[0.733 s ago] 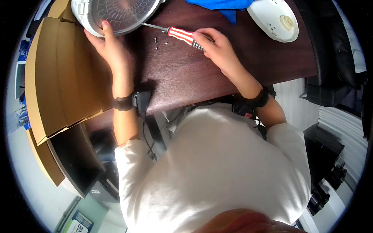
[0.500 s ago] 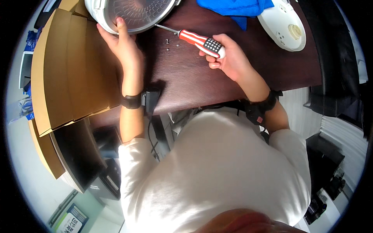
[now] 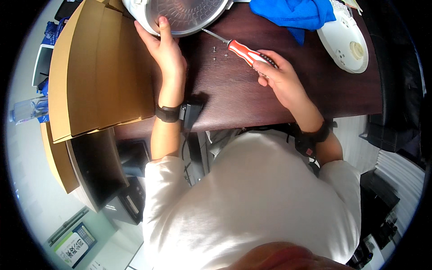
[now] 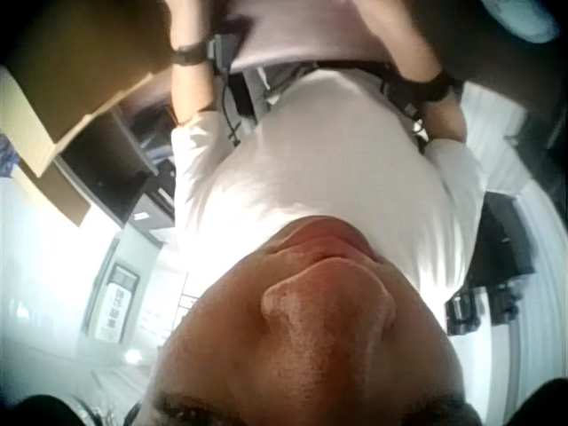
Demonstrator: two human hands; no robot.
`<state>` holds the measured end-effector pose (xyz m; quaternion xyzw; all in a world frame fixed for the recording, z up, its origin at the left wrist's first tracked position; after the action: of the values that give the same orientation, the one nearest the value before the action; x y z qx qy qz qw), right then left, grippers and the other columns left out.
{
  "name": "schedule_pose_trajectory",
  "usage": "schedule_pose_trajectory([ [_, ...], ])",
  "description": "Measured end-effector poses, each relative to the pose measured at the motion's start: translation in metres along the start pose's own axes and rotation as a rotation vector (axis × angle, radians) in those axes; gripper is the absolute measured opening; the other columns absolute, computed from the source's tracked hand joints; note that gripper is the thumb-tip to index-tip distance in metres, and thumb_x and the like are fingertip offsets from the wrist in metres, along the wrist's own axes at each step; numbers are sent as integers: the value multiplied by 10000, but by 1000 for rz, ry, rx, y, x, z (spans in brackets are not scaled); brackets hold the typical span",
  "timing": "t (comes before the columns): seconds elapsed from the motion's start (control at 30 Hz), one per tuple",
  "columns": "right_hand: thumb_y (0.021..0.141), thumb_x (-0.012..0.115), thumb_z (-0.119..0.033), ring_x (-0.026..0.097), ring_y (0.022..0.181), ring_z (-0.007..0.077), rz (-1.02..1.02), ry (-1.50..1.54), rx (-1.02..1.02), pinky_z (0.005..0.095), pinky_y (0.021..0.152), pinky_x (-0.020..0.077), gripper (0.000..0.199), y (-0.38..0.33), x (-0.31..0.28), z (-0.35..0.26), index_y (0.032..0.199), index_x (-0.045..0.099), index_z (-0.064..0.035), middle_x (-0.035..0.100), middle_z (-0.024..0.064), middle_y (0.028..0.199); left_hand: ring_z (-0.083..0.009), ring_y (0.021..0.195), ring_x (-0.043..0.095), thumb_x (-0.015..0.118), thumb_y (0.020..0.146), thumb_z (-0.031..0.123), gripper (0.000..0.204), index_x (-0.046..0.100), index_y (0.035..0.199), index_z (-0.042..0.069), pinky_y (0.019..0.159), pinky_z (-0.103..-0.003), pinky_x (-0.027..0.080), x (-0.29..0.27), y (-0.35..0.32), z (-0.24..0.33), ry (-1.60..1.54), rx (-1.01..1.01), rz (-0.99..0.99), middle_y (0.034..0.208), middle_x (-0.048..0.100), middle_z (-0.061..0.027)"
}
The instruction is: The person uses a screwdriver to remove screws from a circular metal cover, then wipes the cover with a blue cloth. The person places the cover back onto a white cylindrical appliance and begins reinserting screws.
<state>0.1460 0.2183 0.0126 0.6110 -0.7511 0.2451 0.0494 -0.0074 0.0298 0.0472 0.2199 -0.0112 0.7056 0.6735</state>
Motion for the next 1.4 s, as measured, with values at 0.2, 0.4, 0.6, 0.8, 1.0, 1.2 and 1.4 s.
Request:
schedule_pose_trajectory([
  [0.2, 913, 557, -406, 490, 492, 86, -14, 117, 211, 202, 342, 301, 406, -4, 9, 5, 1041, 512, -24, 542, 34, 737, -194, 1136, 433, 602, 907, 198, 802, 46, 1468, 63, 929, -330, 405, -2, 2, -3, -10, 23, -1, 1335, 380, -115],
  [0.4, 923, 531, -285, 469, 480, 85, -18, -42, 75, 213, 360, 313, 330, 6, -3, 5, 1111, 470, -20, 548, 62, 764, -158, 1071, 450, 609, 903, 212, 805, 56, 1467, 56, 868, -285, 413, 2, -1, 2, 12, 42, -16, 1289, 416, -96],
  [0.6, 826, 685, -117, 533, 740, 66, 245, -263, -331, 203, 561, 435, 517, 3, -6, 10, 1248, 407, -8, 536, 68, 934, -153, 1029, 458, 612, 900, 231, 818, 50, 1469, 62, 798, -280, 421, 2, 0, 1, 11, 37, 6, 1279, 431, -93],
  [0.8, 880, 618, -117, 481, 643, 45, 81, -166, 56, 193, 502, 385, 378, 3, -6, 4, 1206, 466, 1, 547, 49, 875, -152, 1036, 460, 618, 896, 274, 828, 56, 1471, 75, 799, -272, 423, -4, 1, -3, 40, 24, 31, 1273, 435, -89],
  [1.0, 852, 652, -149, 585, 729, 137, 129, -510, -411, 264, 623, 472, 340, 6, -8, 12, 1129, 512, -8, 594, 85, 917, -151, 1039, 468, 607, 906, 227, 796, 64, 1470, 81, 800, -262, 432, 0, 1, -1, -22, 18, 6, 1261, 441, -88],
  [1.2, 905, 547, -86, 541, 869, 89, 87, -605, -264, 226, 779, 437, 239, 10, -10, 9, 1126, 535, 5, 593, 47, 950, -141, 1001, 475, 609, 906, 223, 795, 67, 1468, 75, 777, -263, 437, -1, 0, -1, -21, 18, 23, 1229, 456, -84],
  [1.4, 887, 570, -69, 530, 906, 115, 46, -645, -287, 253, 799, 437, 318, 9, -13, 8, 1187, 491, 0, 563, 72, 1029, -119, 941, 478, 620, 898, 238, 800, 85, 1466, 64, 726, -239, 426, 1, -1, 1, 10, 2, 24, 1181, 479, -69],
])
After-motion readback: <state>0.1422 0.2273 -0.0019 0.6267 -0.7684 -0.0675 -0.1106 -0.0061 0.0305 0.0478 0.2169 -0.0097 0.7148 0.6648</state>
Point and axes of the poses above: each hand's wrist, its own y-axis towards the middle knuckle, its own x-axis out of the palm, z = x × y, the point moved 3 cm from there along y, towards the middle knuckle
